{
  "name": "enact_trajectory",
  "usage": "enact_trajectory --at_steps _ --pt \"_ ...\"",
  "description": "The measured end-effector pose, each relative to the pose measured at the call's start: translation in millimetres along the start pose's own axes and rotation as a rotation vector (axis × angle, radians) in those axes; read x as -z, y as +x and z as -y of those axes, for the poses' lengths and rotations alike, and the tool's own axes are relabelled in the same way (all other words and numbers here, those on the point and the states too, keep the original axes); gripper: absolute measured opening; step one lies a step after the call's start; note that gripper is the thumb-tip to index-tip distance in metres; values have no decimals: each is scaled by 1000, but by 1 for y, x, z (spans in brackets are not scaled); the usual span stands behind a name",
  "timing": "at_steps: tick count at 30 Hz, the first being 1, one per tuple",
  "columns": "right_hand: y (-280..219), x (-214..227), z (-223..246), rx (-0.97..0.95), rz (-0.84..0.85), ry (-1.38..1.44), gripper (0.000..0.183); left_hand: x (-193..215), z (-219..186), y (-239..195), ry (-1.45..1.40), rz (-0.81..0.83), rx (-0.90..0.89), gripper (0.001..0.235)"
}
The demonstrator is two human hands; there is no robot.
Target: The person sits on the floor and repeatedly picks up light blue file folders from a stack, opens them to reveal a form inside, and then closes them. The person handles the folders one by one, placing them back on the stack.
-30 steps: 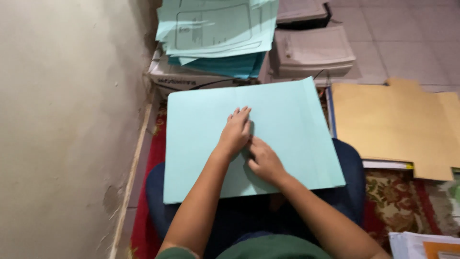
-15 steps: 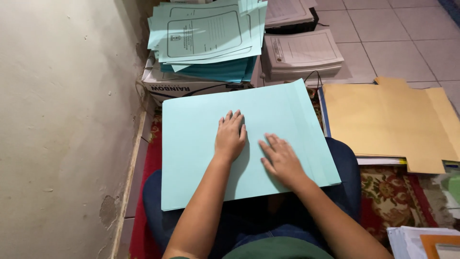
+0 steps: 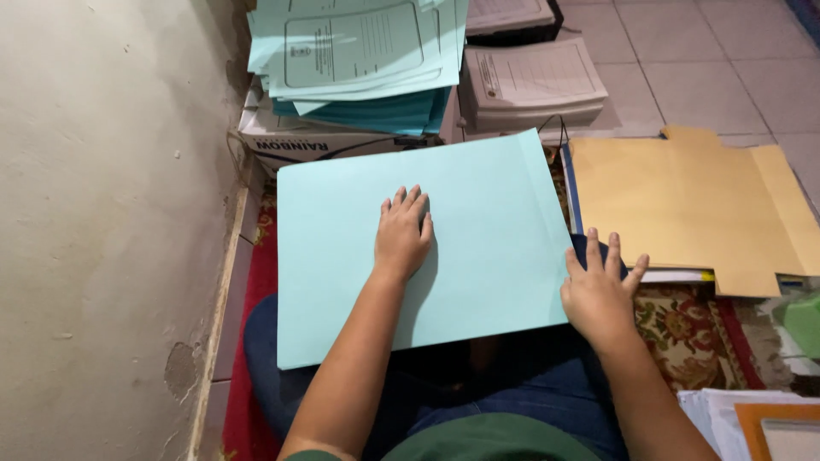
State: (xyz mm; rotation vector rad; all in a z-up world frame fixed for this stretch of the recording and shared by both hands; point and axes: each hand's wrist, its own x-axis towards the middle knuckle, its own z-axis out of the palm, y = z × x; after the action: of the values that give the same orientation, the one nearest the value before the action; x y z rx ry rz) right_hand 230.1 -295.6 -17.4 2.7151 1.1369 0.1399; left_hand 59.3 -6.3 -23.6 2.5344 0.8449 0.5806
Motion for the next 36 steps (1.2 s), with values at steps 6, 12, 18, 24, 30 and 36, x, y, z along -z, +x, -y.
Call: enact_trajectory --at_steps 6,12,18,24,30,36 --pt "15 -22 15 200 -113 106 58 5 -3 3 22 8 -17 43" --pt "60 -25 31 271 -14 266 74 7 -5 4 49 33 -9 48" --pt "137 -3 49 326 52 318 79 7 -6 2 67 52 0 50" --pt "208 -9 58 295 42 326 82 12 -10 4 79 48 -9 61" --pt "181 1 54 306 51 320 77 17 -15 4 93 56 43 67" --pt "104 5 43 306 77 343 74 17 -15 3 99 97 94 70"
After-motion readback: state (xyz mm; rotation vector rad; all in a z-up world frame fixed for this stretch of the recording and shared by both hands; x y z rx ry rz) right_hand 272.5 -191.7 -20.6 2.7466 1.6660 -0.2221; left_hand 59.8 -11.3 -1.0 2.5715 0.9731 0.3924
